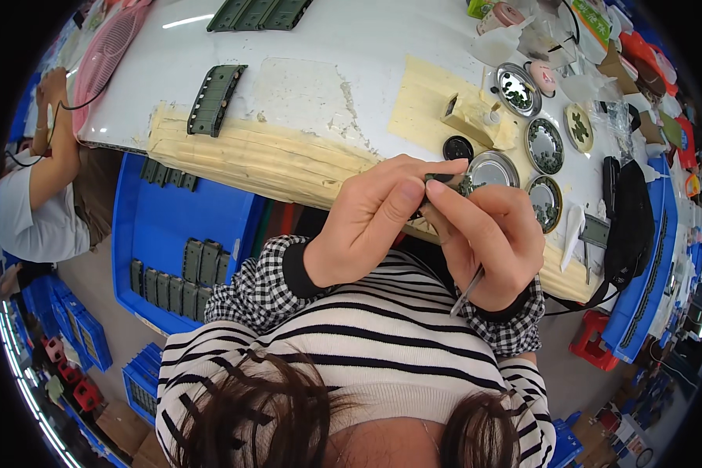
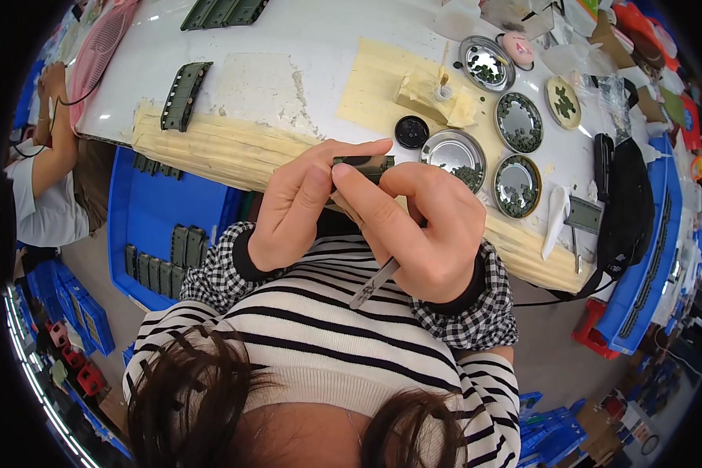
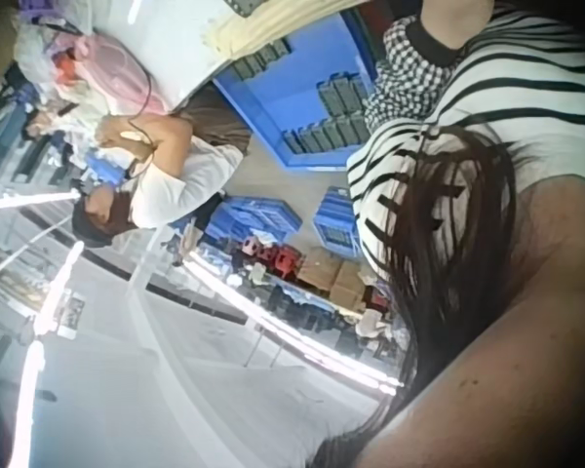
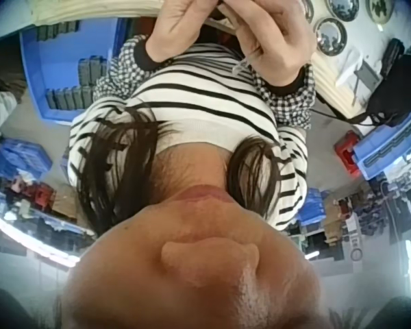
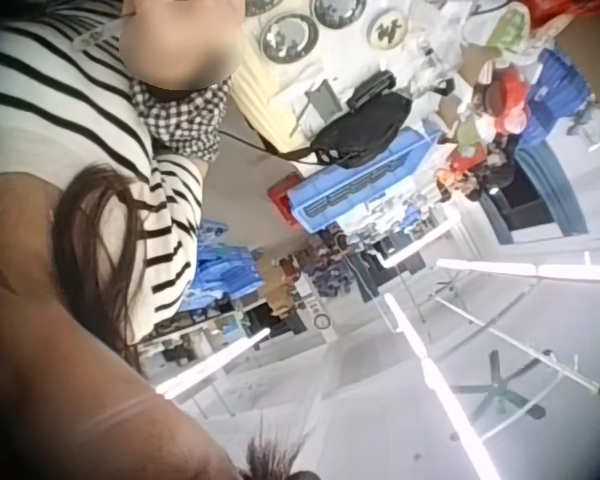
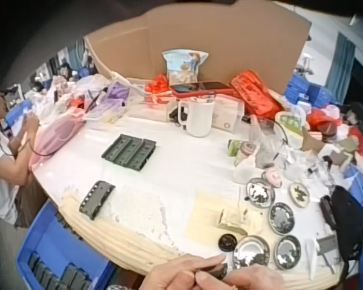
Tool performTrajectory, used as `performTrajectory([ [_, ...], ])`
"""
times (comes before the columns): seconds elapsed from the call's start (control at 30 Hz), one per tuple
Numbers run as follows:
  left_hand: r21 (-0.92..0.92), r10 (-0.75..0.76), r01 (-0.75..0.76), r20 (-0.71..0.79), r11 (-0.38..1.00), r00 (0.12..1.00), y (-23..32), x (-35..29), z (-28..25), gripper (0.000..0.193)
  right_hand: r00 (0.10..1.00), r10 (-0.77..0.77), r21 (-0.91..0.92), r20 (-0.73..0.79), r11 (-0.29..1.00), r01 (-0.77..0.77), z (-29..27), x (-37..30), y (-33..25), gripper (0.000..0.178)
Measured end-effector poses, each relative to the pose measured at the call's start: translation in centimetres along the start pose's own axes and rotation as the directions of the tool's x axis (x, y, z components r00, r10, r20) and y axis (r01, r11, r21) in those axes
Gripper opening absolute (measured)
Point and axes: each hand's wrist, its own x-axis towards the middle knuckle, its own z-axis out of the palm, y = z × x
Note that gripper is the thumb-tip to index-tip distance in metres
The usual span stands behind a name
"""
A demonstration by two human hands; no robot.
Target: Assembling toy components by applying a substance to green plastic parts at a factory workstation.
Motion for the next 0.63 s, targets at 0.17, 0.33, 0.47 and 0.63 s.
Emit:
performTrajectory([
  [0.17, -0.400, -0.251, 0.254, 0.061, 0.881, 0.966, 0.6, 0.2, -1.4, 0.068, 0.970, 0.225, 0.068, -0.095, 0.973, -0.219, -1.4, 0.1, -1.0, 0.032],
  [0.33, 0.107, -0.148, 0.200, -0.371, 0.974, 0.917, 2.1, 0.6, -5.2, 0.062, 0.920, 0.365, 0.033, -0.141, 0.931, -0.364, -3.4, -0.3, 1.0, 0.017],
  [0.47, 0.436, 0.028, 0.207, -0.474, 0.876, 0.880, 1.4, 1.0, -10.2, 0.044, 0.943, 0.329, -0.098, -0.054, 0.938, -0.333, -5.8, 1.5, 5.2, 0.011],
  [0.63, 0.853, 0.291, 0.222, -0.388, 0.472, 0.874, 0.4, 1.5, -13.2, 0.051, 0.985, 0.145, -0.257, 0.095, 0.959, -0.117, -5.6, 5.5, 15.5, 0.024],
])
